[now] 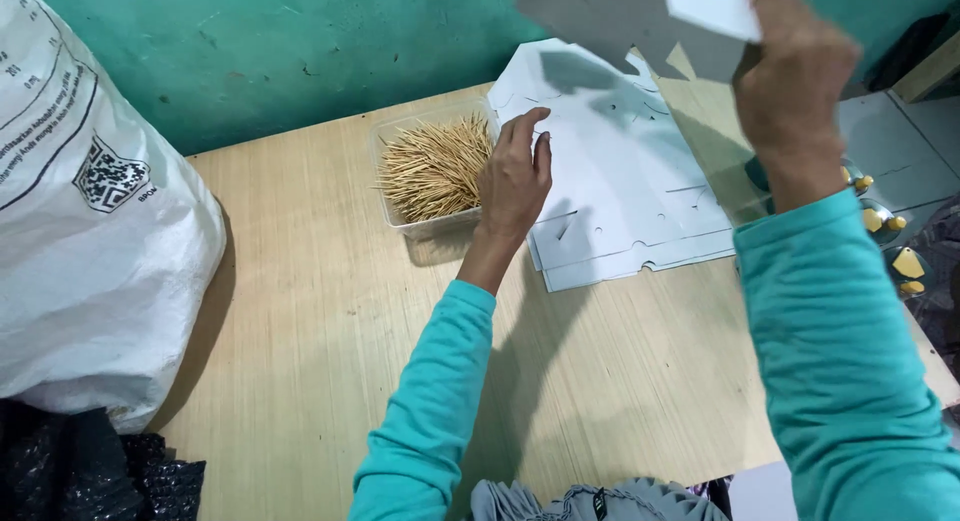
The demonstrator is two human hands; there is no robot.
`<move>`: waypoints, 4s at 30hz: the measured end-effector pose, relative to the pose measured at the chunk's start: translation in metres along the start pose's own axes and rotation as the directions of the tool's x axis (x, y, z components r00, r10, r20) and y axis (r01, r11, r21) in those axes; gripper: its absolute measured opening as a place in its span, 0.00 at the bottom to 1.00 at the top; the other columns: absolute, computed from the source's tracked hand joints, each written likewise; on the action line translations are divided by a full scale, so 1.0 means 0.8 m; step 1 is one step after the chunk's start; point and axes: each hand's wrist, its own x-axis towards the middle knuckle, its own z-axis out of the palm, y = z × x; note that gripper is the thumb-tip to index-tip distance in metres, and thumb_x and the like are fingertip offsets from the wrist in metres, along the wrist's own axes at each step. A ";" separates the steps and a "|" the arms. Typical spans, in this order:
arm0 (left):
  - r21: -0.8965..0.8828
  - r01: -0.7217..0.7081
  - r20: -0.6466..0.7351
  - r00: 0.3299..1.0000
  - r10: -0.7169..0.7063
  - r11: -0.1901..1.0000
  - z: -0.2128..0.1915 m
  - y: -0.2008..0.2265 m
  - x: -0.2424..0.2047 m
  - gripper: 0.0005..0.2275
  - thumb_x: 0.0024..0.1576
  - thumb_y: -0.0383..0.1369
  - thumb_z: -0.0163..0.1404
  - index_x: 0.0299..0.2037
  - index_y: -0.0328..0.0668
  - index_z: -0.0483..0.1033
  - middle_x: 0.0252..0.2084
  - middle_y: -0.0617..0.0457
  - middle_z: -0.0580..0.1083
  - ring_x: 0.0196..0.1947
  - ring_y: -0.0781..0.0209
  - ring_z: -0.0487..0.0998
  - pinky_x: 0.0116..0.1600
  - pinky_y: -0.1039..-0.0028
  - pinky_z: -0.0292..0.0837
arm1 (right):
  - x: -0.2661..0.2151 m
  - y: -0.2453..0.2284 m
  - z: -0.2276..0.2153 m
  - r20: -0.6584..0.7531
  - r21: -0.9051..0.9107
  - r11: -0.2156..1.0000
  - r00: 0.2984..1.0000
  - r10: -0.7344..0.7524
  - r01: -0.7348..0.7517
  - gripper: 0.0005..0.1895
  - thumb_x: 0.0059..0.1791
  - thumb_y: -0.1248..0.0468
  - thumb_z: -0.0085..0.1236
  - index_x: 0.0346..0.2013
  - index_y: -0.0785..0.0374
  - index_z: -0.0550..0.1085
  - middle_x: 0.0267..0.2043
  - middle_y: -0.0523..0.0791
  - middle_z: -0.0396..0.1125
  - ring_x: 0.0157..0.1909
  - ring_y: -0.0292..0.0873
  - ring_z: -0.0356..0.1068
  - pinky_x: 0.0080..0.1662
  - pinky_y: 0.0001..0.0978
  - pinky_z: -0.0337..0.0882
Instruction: The person folds a flat white cardboard piece into a small box by creasing and interlocking tabs. They then open a small white plastic container and place multiple wooden toothpicks from a larger bin into the container one by one.
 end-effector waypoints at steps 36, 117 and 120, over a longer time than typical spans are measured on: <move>-0.329 0.898 0.145 0.355 -0.924 0.293 -0.409 -0.024 -0.259 0.24 0.47 0.32 0.59 0.56 0.35 0.77 0.50 0.43 0.80 0.46 0.50 0.79 0.50 0.64 0.77 | -0.133 -0.253 -0.096 0.991 0.012 -0.322 -0.033 0.132 -0.947 0.23 0.43 0.63 0.64 0.50 0.71 0.75 0.46 0.53 0.75 0.43 0.51 0.74 0.47 0.42 0.76; -0.132 0.168 0.601 0.798 -0.056 0.977 -0.239 0.032 -0.299 0.13 0.64 0.40 0.47 0.42 0.41 0.82 0.42 0.51 0.80 0.41 0.54 0.79 0.41 0.68 0.73 | -0.235 -0.245 -0.224 0.659 0.706 0.523 0.713 -0.237 -0.478 0.09 0.48 0.62 0.61 0.42 0.57 0.81 0.60 0.49 0.68 0.62 0.52 0.66 0.59 0.46 0.65; -0.132 0.178 0.592 0.803 -0.066 0.975 -0.238 0.033 -0.298 0.14 0.65 0.41 0.46 0.42 0.42 0.82 0.42 0.53 0.80 0.42 0.56 0.80 0.41 0.69 0.74 | -0.229 -0.253 -0.226 0.682 0.694 0.567 0.656 -0.322 -0.443 0.13 0.45 0.57 0.64 0.44 0.52 0.79 0.63 0.48 0.67 0.65 0.54 0.64 0.62 0.49 0.64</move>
